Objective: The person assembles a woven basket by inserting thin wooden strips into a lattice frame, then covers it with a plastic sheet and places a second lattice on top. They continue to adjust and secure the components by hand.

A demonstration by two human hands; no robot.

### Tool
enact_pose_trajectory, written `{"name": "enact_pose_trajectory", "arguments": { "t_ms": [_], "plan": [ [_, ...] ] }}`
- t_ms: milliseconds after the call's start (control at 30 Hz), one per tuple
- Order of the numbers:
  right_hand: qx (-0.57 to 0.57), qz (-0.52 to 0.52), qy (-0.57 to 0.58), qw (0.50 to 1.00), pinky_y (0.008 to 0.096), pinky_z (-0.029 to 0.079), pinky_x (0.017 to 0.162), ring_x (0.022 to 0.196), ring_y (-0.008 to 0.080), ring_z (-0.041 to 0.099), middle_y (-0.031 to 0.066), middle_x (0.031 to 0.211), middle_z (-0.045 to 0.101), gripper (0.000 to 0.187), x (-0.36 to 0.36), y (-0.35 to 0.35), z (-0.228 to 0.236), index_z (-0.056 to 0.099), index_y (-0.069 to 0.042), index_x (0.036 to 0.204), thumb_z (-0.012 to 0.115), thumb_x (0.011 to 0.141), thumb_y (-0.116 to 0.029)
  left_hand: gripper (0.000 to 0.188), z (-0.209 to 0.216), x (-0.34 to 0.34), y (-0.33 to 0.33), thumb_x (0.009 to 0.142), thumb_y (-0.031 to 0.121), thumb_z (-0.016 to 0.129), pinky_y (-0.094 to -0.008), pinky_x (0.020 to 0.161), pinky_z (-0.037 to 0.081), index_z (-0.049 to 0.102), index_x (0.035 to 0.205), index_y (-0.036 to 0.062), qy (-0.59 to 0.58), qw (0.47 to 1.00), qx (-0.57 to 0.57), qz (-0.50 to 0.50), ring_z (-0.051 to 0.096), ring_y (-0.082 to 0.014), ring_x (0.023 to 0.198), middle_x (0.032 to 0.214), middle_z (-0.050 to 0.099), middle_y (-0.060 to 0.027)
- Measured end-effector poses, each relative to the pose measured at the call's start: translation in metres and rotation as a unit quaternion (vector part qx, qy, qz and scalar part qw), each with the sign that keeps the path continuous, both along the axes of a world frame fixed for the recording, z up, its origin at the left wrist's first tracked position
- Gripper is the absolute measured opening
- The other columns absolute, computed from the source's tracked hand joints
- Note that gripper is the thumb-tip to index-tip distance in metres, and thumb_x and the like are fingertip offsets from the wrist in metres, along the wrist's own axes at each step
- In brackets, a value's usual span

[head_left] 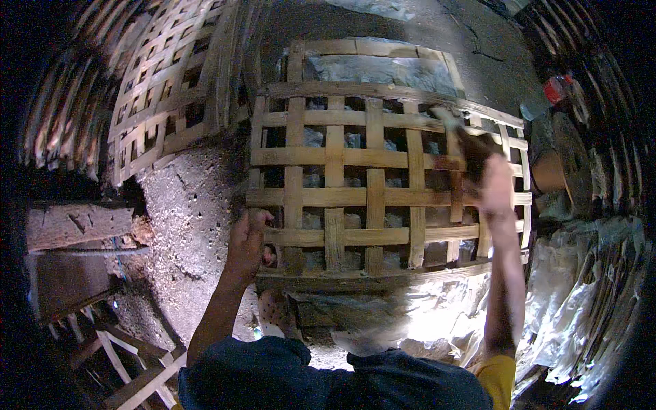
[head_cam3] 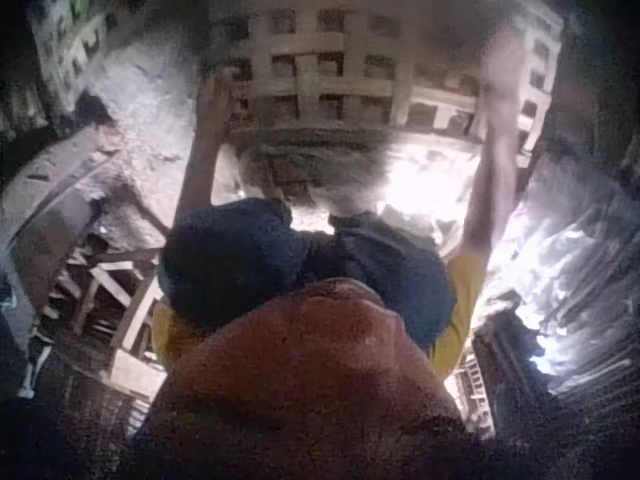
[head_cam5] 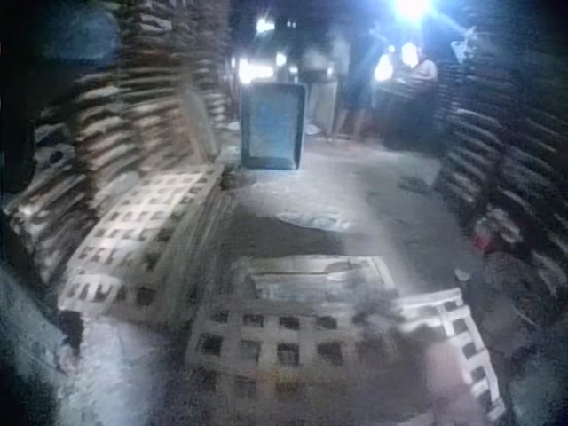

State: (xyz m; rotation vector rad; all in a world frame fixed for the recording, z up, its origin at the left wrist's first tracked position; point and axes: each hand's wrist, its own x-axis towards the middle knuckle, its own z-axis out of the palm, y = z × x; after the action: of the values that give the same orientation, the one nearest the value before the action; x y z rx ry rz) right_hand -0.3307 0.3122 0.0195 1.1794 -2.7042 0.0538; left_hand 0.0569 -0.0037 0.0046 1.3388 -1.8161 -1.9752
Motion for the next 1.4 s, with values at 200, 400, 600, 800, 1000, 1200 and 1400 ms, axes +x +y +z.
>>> {"name": "enact_pose_trajectory", "arguments": {
  "t_ms": [200,400,600,800,1000,1200,1400],
  "plan": [
    [-0.078,0.134,0.097,0.983,0.0456,0.049,0.072,0.081,0.0386,0.059,0.0199,0.091,0.06,0.039,-0.003,-0.043,-0.011,0.06,0.0,0.113,0.062,0.091,-0.032,0.036,0.005,-0.005,0.004,0.105,0.042,0.046,-0.0248,0.041,0.042,0.056,0.106,0.0078,-0.006,1.0,-0.003,0.022,0.048,-0.0077,0.045,0.076,0.055,-0.0016],
    [-0.115,-0.187,-0.119,0.968,0.0382,0.054,0.088,0.107,0.0306,0.069,0.0195,0.113,0.071,0.034,-0.018,0.03,0.061,0.064,-0.007,0.129,0.054,0.098,-0.017,0.035,-0.001,-0.002,0.004,0.105,0.043,0.047,-0.0246,0.041,0.043,0.056,0.106,0.0082,0.011,1.0,-0.02,-0.015,0.049,-0.0082,0.046,0.078,0.055,-0.0018],
    [-0.229,-0.075,-0.104,0.965,0.0368,0.054,0.082,0.098,0.0278,0.069,0.0197,0.11,0.069,0.044,-0.033,0.019,0.028,0.062,-0.004,0.128,0.068,0.087,-0.018,0.036,0.005,0.001,0.002,0.104,0.044,0.049,-0.0241,0.042,0.044,0.057,0.106,0.0085,-0.001,0.999,0.021,0.032,0.052,-0.0084,0.051,0.08,0.056,-0.0021],
    [-0.149,0.021,0.035,0.988,0.0473,0.053,0.078,0.089,0.0416,0.062,0.0183,0.092,0.06,0.061,-0.073,-0.008,-0.012,0.059,0.0,0.111,0.085,0.065,-0.032,0.038,-0.005,0.001,-0.001,0.104,0.045,0.049,-0.0231,0.043,0.046,0.057,0.107,0.008,0.009,1.0,-0.02,0.015,0.054,-0.0079,0.055,0.083,0.057,-0.0016],
    [-0.055,-0.075,0.007,0.996,0.0491,0.051,0.08,0.096,0.0421,0.062,0.0223,0.101,0.063,0.056,-0.094,-0.046,-0.008,0.062,-0.002,0.113,0.083,0.075,-0.037,0.038,-0.002,0.0,0.0,0.103,0.045,0.05,-0.0232,0.044,0.046,0.057,0.107,0.0074,0.012,1.0,-0.023,0.001,0.054,-0.0075,0.056,0.083,0.058,-0.0019],
    [-0.021,-0.105,0.029,0.994,0.049,0.052,0.075,0.089,0.0407,0.064,0.0215,0.098,0.064,0.042,-0.074,-0.07,0.0,0.064,-0.006,0.106,0.075,0.084,-0.041,0.036,-0.003,0.008,-0.001,0.104,0.042,0.049,-0.0236,0.043,0.044,0.057,0.108,0.0069,0.01,1.0,-0.021,-0.004,0.053,-0.0073,0.054,0.084,0.058,-0.0022],
    [-0.015,0.035,0.593,0.805,0.0425,0.049,0.063,0.072,0.0322,0.057,0.0136,0.087,0.055,0.043,-0.118,-0.038,-0.061,0.057,0.0,0.105,0.073,0.085,-0.034,0.035,0.003,-0.003,0.003,0.104,0.041,0.049,-0.0236,0.043,0.045,0.057,0.107,0.0069,0.014,1.0,-0.012,0.008,0.053,-0.0078,0.052,0.084,0.058,-0.0023]
  ]
}}
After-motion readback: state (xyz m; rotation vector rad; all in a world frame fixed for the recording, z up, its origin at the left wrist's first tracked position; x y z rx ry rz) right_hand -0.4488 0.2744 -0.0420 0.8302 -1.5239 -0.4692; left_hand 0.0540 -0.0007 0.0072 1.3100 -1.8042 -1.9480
